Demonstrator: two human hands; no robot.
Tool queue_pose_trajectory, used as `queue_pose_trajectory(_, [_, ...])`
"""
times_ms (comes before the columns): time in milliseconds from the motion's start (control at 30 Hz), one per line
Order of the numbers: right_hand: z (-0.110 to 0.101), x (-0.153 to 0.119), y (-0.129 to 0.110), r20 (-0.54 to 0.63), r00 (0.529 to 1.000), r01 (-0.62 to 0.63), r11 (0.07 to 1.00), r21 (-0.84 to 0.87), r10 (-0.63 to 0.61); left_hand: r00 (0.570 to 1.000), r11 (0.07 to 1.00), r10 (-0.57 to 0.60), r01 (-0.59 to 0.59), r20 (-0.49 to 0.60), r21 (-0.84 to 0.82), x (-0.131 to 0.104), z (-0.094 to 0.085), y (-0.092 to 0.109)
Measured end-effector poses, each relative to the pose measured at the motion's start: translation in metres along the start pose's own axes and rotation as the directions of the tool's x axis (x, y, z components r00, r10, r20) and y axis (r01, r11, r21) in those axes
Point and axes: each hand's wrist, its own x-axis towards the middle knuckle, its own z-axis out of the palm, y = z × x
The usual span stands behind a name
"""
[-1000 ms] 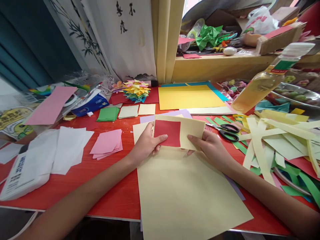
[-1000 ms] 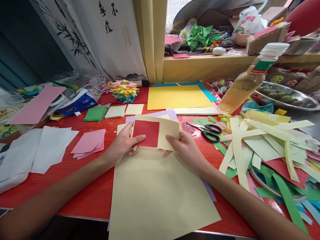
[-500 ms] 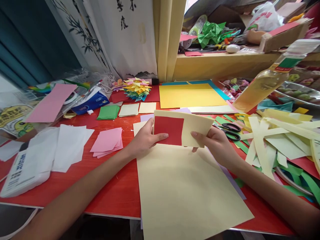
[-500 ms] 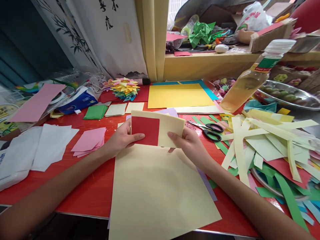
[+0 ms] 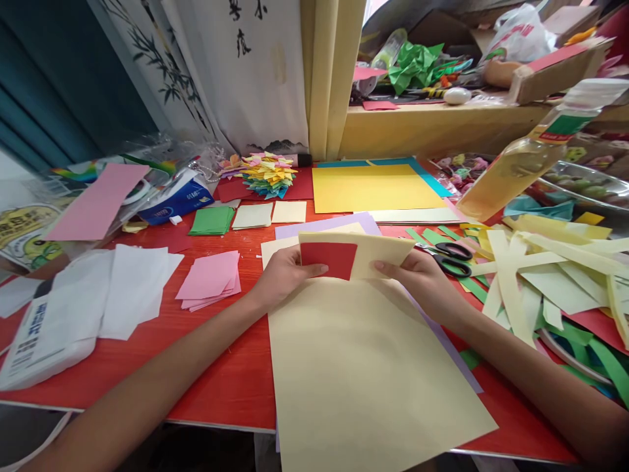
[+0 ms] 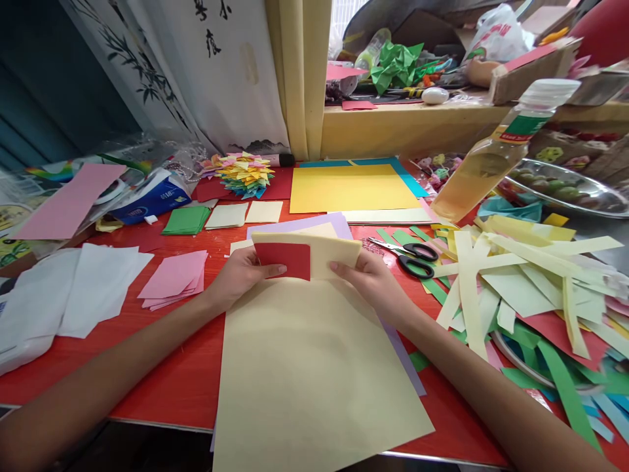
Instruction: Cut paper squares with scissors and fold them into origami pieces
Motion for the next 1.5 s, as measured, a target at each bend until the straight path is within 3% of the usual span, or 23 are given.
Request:
queue_pose_trajectory(167, [-0.001,0.002,0.005,-0.007,0.997,-0.081,0.993,0.081,0.082,1.0,0.999,-0.014,0.015,-0.018,0.05,0.0,-0.001,0.001])
queue_pose_trajectory(700, [0.005,0.0,0.004,-0.007,0.996,-0.091,0.979,0.183,0.094,0.994,0.976,-0.103,0.092,0.047,0.197,0.001,-0.008,0.002])
queue_pose_trajectory(967, [0.007,0.0,0.003,-0.01,0.993,-0.112,0.988,0.107,0.114,0.994,0.948,-0.108,0.095,0.027,0.305,0.0,-0.008,0.002])
queue_pose_trajectory(1267, [0.004,-0.002,-0.002,-0.023,0.994,-0.107,0.994,-0.011,0.107,0.984,0.975,-0.173,0.166,0.034,0.145,-0.001,-0.005,0.012])
queue_pose_trajectory(1500, [0.003,-0.001,-0.009,-0.032,0.99,-0.134,0.98,0.146,0.141,0.958,0.958,-0.285,0.285,-0.016,0.041,-0.002,-0.004,0.018])
